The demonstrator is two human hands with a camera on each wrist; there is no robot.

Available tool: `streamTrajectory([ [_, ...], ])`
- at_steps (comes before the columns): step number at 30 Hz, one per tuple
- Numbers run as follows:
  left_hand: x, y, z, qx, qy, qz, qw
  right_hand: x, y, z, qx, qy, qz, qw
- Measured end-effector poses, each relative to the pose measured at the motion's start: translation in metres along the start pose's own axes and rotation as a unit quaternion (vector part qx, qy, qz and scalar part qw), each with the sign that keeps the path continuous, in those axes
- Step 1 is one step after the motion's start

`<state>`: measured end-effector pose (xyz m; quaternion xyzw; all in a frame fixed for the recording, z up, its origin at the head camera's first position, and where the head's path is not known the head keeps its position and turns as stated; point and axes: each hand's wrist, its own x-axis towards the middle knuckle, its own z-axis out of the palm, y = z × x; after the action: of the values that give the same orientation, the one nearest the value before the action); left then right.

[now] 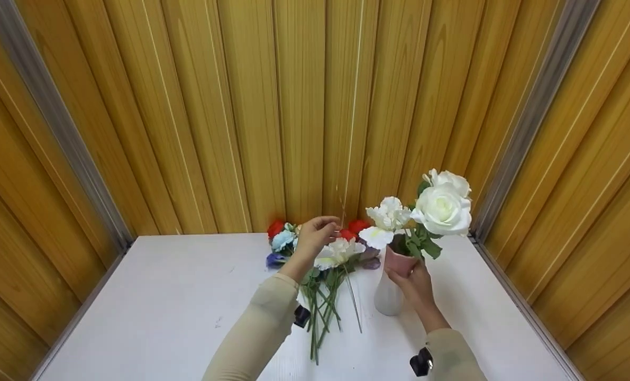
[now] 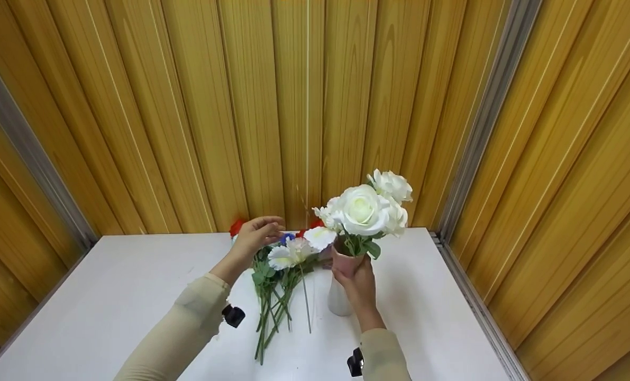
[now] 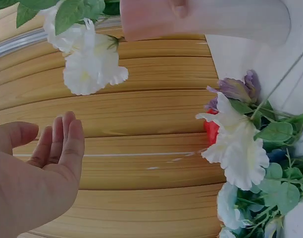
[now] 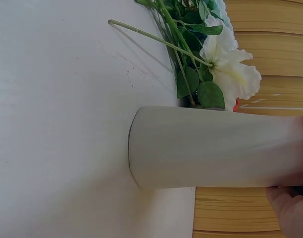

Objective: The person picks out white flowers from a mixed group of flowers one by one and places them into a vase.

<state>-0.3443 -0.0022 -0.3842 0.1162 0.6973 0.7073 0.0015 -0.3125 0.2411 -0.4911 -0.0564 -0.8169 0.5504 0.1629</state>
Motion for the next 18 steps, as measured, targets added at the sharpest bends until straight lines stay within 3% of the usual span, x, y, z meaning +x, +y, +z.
streamTrajectory([
  [5,0.002,-0.017,-0.004,0.029,0.005,-0.006,0.9995,0.001,0.000,0.000,-0.018,0.006,-0.004,1.000],
  [10,0.001,-0.036,0.001,0.039,0.016,-0.030,0.9986,0.000,-0.001,-0.001,-0.017,0.010,-0.007,1.000],
  [18,-0.004,-0.073,0.018,0.027,0.034,-0.116,0.9923,-0.002,0.000,-0.003,-0.011,0.001,-0.005,1.000],
])
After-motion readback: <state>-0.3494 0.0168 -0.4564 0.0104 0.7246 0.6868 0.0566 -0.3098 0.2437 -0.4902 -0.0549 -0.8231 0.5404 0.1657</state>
